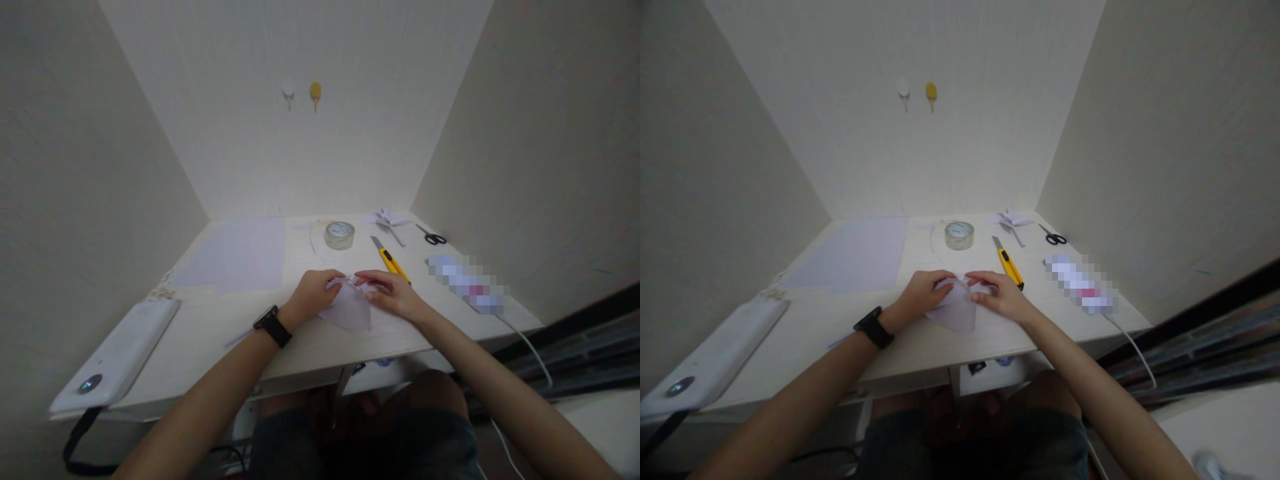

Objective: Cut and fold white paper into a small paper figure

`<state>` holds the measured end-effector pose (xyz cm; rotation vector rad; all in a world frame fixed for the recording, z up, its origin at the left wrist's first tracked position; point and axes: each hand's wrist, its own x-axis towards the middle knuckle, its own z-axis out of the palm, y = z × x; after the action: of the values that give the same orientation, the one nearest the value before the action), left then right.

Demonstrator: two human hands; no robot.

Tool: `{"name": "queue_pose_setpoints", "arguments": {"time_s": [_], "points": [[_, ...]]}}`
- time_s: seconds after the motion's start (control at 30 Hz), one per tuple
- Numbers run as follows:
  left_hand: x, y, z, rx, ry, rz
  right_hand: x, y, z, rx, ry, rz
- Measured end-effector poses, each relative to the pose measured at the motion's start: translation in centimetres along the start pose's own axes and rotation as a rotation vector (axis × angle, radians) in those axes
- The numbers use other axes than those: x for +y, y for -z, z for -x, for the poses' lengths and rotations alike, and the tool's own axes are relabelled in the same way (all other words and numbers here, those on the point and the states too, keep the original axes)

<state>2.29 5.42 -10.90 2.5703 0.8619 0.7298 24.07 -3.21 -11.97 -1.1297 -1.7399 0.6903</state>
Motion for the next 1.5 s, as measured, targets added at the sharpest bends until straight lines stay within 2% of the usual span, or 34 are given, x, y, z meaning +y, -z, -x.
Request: {"name": "queue_pose_setpoints", "arguments": {"time_s": [0.2, 0.33, 0.5, 0.63, 0.73, 0.8, 0.87, 0.97, 1.13, 1.27, 1.37, 1.5], "points": [[0.3, 0.2, 0.7, 0.015, -0.087, -0.142, -0.2, -1.1, 0.6, 0.039, 0.16, 0.263], [0.3, 0.5, 0.9, 0.01, -0.071, -0.207, -0.4, -1.2, 0.7, 0.015, 0.243, 0.372], [0.0, 0.4, 0.7, 0.023, -0.044, -0.16, -0.7, -1.5, 1.1, -0.061, 0.322, 0.517], [0.2, 0.4, 0.6, -0.01, -0.057, -0.131, -0.7, -1.8, 1.1, -0.081, 0.27, 0.552], [0.5, 0.5, 0.6, -0.013, -0.077, -0.101, -0.4, -1.9, 1.0, -0.015, 0.147, 0.475], [0.7, 0.6, 0.5, -0.012, -0.095, -0.094, -0.2, -1.9, 0.8, 0.043, 0.114, 0.401], [0.9, 0.6, 0.5, -0.021, -0.126, -0.125, -0.1, -1.9, 0.4, 0.087, 0.134, 0.362], [1.2, 0.7, 0.6, -0.047, -0.193, -0.191, -0.2, -1.9, -0.5, 0.099, 0.213, 0.425], [1.5, 0.8, 0.9, 0.006, -0.236, -0.243, -0.7, -2.0, -1.4, 0.001, 0.3, 0.677], [1.5, 0.8, 1.2, 0.088, -0.242, -0.294, -0.6, -2.3, -1.0, 0.051, 0.279, 0.851], [1.6, 0.8, 1.4, 0.054, -0.251, -0.34, -0.5, -2.4, -0.4, 0.111, 0.322, 0.906], [1.9, 0.6, 1.5, 0.052, -0.28, -0.326, -0.3, -2.5, 0.1, 0.08, 0.36, 0.954]]}}
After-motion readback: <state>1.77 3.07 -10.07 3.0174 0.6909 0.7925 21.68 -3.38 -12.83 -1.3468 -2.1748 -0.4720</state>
